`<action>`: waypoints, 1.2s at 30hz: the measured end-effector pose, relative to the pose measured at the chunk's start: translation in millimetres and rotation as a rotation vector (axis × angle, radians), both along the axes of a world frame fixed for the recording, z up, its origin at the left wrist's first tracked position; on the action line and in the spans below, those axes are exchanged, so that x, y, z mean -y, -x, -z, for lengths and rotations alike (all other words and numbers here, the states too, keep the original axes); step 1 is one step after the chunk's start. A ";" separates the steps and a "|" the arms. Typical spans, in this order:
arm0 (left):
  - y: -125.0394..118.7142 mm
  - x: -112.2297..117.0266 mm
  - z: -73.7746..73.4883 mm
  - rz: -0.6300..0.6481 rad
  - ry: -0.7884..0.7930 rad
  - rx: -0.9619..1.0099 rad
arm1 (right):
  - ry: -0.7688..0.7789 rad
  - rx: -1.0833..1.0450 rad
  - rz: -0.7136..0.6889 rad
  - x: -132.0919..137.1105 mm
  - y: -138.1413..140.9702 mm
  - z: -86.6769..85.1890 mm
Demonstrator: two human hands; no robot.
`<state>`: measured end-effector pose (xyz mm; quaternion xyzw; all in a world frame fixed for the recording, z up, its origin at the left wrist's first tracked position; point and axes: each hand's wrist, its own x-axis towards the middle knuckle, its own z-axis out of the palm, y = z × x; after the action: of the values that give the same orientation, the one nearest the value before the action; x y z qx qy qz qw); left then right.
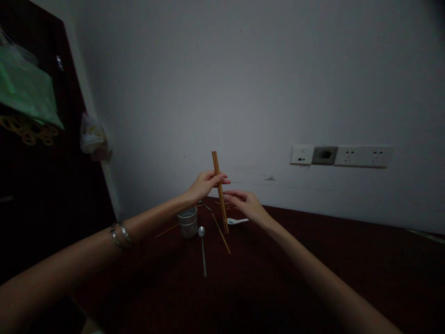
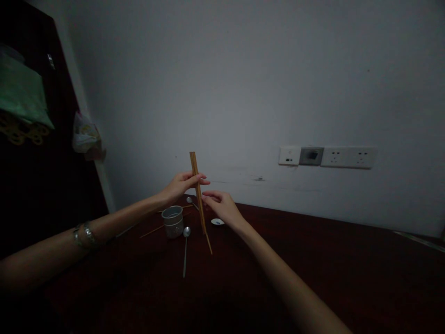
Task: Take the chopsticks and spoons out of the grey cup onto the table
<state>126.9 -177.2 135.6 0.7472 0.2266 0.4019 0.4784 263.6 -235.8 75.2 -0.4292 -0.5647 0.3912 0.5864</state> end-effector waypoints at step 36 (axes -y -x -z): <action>194.3 -63.4 155.3 -0.388 0.627 -0.853 | 0.390 0.018 0.435 23.5 -129.2 98.0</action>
<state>-67.4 -113.7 -19.7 0.6101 0.6418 0.0582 0.4609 392.7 -259.3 -22.7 -0.6483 -0.3785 0.3537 0.5580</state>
